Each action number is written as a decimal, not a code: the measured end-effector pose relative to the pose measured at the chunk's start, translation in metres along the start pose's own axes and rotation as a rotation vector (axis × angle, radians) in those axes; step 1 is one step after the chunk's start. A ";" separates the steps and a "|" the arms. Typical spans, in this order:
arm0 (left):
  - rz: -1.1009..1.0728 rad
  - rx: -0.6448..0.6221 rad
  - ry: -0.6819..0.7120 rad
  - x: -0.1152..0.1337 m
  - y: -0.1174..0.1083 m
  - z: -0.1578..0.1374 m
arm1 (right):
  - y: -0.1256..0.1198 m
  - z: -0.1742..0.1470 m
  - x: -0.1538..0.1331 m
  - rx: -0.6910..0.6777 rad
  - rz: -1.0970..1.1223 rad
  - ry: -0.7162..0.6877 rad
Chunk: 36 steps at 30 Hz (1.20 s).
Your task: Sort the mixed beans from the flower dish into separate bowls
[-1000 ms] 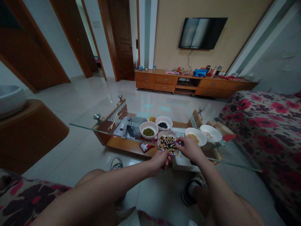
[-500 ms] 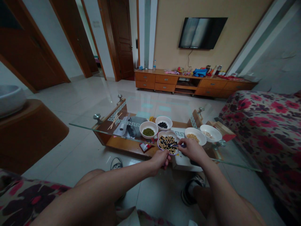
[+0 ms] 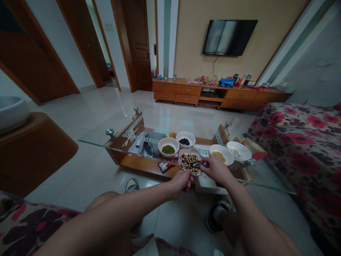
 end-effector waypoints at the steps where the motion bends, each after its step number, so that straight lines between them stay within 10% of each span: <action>1: -0.001 0.001 0.000 0.000 0.000 0.000 | 0.000 0.000 0.000 -0.003 0.002 -0.001; 22: 0.003 0.008 0.002 0.002 0.000 -0.002 | -0.012 -0.001 -0.002 0.094 0.067 -0.005; 36: -0.009 -0.004 0.018 -0.001 -0.001 0.001 | -0.069 -0.038 0.059 0.504 -0.154 0.625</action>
Point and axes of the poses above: each hand's wrist, its own z-axis towards the middle knuckle, its own y-axis out of the palm, x = y × z, the point moved 8 cm from there along z, towards the middle knuckle, and after that the axes turned 6 degrees about -z, right-handed, at the moved point
